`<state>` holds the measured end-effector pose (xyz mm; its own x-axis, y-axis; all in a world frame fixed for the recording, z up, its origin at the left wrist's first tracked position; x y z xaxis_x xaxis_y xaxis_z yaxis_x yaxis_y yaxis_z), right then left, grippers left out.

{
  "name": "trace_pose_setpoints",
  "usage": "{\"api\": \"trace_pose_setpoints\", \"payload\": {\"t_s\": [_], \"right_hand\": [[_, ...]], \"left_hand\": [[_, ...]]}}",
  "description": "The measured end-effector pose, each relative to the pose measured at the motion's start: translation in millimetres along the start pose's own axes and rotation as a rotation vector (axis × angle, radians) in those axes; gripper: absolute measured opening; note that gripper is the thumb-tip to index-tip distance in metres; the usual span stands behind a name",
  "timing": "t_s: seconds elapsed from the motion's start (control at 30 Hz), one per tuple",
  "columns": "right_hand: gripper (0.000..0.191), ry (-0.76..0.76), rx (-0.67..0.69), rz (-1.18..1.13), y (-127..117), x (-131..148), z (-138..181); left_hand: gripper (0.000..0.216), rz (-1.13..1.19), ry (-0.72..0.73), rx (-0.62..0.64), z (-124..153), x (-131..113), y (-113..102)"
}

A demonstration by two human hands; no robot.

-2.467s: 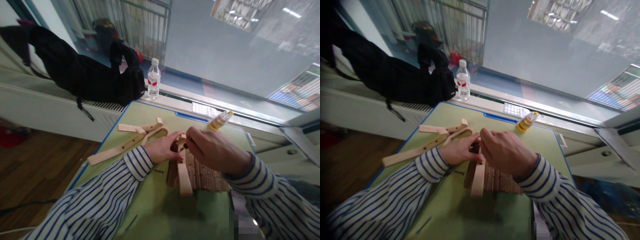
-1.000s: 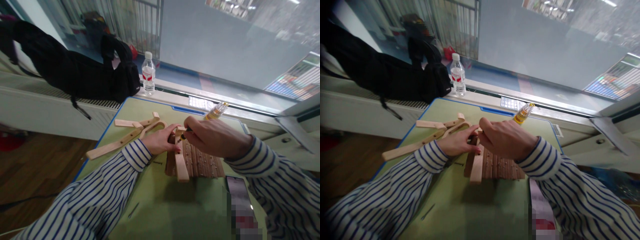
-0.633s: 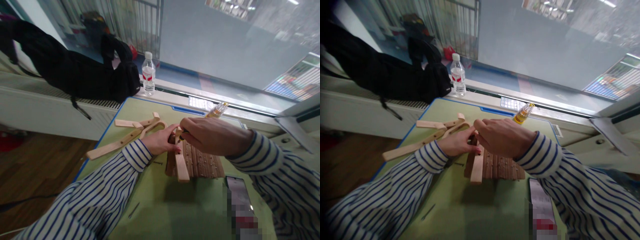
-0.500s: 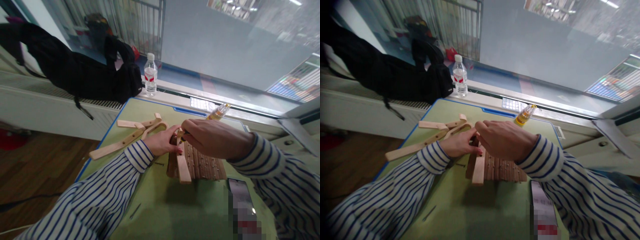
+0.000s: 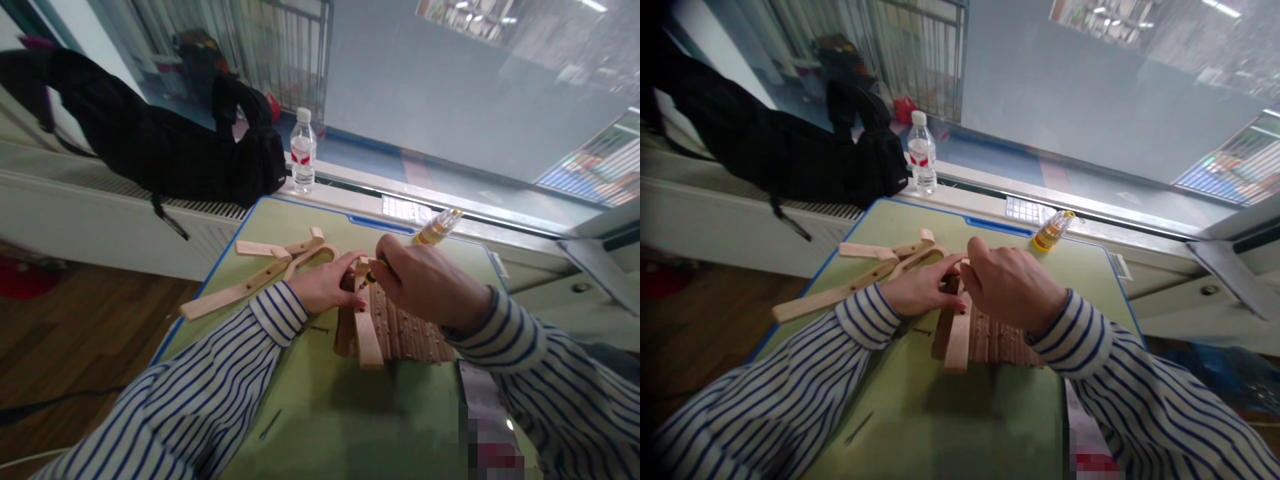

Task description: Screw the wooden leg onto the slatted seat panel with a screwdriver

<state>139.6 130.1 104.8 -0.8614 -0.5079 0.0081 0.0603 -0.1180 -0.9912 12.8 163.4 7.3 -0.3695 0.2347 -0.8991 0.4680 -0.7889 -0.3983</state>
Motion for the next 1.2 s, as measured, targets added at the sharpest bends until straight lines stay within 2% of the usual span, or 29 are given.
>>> {"api": "trace_pose_setpoints", "payload": {"t_s": [0.33,0.5,0.67,0.8,1.0,1.2], "right_hand": [[0.017,-0.110,0.081,0.044,-9,11,-1],[0.026,-0.209,0.156,-0.032,-11,13,-2],[0.023,-0.251,0.122,-0.048,-8,8,-3],[0.025,-0.206,0.042,-0.029,-2,4,-3],[0.030,-0.020,-0.045,0.055,4,2,-2],[0.027,-0.004,0.011,0.049,-1,7,-1]], "left_hand": [[0.079,-0.038,0.037,-0.016,0,3,-1],[0.080,-0.048,0.014,-0.034,1,2,-3],[0.078,-0.060,0.027,-0.050,1,3,-3],[0.078,-0.007,0.060,-0.031,0,4,-1],[0.077,0.063,0.075,-0.016,-1,7,1],[0.076,-0.030,0.014,-0.037,0,5,-2]]}}
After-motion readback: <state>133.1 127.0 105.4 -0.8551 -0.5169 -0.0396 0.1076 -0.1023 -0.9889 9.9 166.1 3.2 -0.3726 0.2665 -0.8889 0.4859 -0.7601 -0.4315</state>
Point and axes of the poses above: each hand's wrist, its own z-axis away from the middle knuckle, its own y-axis out of the palm, x = y × z, the point moved 4 cm from there along -z, towards the middle knuckle, and after that the axes turned 11 degrees about x, right-handed, at the moved point
